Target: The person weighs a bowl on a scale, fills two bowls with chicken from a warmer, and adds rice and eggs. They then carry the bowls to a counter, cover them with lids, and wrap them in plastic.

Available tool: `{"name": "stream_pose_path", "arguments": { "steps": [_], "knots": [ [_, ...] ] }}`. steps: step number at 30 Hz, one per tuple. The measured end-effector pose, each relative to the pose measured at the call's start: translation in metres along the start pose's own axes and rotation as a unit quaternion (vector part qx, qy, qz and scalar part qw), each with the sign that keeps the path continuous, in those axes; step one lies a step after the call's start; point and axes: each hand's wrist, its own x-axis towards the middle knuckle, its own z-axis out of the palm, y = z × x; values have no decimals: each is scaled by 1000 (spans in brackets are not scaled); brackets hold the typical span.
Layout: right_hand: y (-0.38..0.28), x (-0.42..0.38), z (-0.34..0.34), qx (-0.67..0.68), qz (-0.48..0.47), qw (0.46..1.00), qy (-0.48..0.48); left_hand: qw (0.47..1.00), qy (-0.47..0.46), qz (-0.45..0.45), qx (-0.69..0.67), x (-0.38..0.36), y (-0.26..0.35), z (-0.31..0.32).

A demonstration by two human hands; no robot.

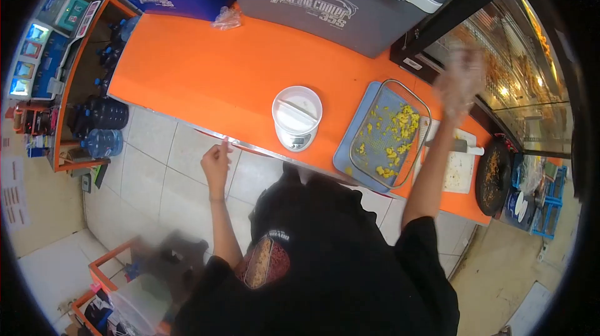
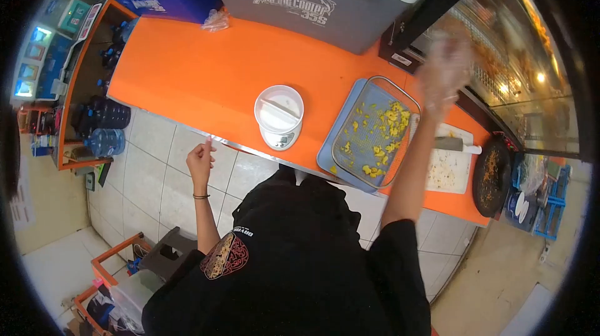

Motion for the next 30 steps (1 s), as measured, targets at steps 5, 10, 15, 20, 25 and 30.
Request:
{"name": "stream_pose_path", "arguments": {
  "steps": [5, 10, 15, 20, 25, 30],
  "knots": [
    [56, 89, -22, -285, -281, 912, 89, 996, 11, 87, 8, 42, 1, 0],
    [101, 95, -21, -345, -367, 862, 64, 987, -5, 158, 14, 41, 7, 18],
    [62, 97, -26, -332, -512, 790, 60, 993, -8, 115, 28, 20, -11, 38],
    [72, 142, -42, -385, -578, 695, -186, 981, 29, 191, -14, -13, -1, 66],
    [137, 162, -64, -304, -671, 660, -147, 984, 53, 166, 26, -78, 47, 106],
    [141, 159, -80, -281, -678, 660, -163, 983, 101, 153, 12, -130, 43, 154]
  ]
}}
